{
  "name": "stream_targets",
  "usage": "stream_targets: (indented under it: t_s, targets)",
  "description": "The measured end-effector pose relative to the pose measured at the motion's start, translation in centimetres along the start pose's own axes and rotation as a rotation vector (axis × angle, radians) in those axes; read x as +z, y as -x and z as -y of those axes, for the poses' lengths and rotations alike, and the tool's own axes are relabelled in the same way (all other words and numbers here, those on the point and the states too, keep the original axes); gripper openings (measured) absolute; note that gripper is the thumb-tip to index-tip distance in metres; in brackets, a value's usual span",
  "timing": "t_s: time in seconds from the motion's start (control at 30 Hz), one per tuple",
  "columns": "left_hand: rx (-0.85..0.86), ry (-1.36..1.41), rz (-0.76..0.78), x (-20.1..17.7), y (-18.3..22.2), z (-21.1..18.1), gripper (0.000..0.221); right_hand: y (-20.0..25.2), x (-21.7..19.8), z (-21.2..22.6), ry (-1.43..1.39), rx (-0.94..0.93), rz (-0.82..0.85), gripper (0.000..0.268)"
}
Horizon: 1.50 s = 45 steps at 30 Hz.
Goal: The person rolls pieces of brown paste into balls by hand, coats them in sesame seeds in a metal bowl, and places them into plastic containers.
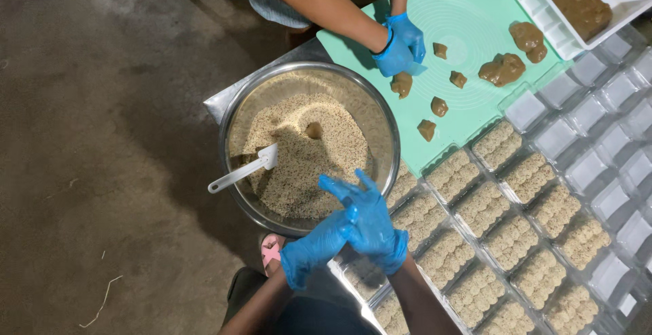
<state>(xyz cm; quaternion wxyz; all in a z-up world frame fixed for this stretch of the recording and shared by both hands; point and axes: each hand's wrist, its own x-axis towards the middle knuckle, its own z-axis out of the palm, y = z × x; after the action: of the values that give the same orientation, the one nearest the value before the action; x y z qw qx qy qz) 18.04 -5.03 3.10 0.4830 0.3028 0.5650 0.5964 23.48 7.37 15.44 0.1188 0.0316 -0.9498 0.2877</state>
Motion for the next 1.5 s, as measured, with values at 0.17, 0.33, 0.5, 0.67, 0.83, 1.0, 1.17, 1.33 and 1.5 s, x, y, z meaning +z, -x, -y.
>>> stream_targets:
  t_s: [0.17,0.33,0.5,0.67,0.83,1.0,1.17,1.33,1.5]
  targets:
    - [-0.053,0.062,0.045,-0.4,0.5,-2.2,0.042,0.6,0.7,-0.3,-0.454,0.235,0.068,0.073]
    - [0.115,0.453,-0.341,-0.3,-0.7,-1.7,0.034,1.3,3.2,-0.3,-1.022,0.557,-0.696,0.065]
    - [0.272,0.644,-0.611,1.9,-3.2,-4.4,0.025,1.7,8.6,1.9,-1.154,0.399,-0.733,0.074]
    - [0.44,-0.728,-0.694,0.8,-1.6,-7.7,0.042,2.5,10.7,1.4,-1.629,0.476,-0.825,0.06]
    - [0.217,0.451,-0.618,-0.4,-1.6,-4.9,0.041,1.6,9.4,-2.4,-1.123,0.691,-0.748,0.04]
    - [0.042,0.556,-0.561,1.1,-0.7,1.9,0.04,0.5,7.1,1.6,-0.66,0.458,-0.529,0.052]
    - [0.107,0.267,-0.445,0.5,-0.7,6.7,0.037,0.1,5.4,1.1,-0.027,0.294,-0.39,0.063]
    - [-0.058,0.452,-0.146,-0.8,0.7,1.5,0.024,-0.3,5.6,-2.1,0.117,0.188,-0.189,0.078]
    - [-0.142,0.362,0.082,-3.6,-2.2,-2.8,0.036,0.1,5.8,-6.9,-1.005,0.57,-0.693,0.054]
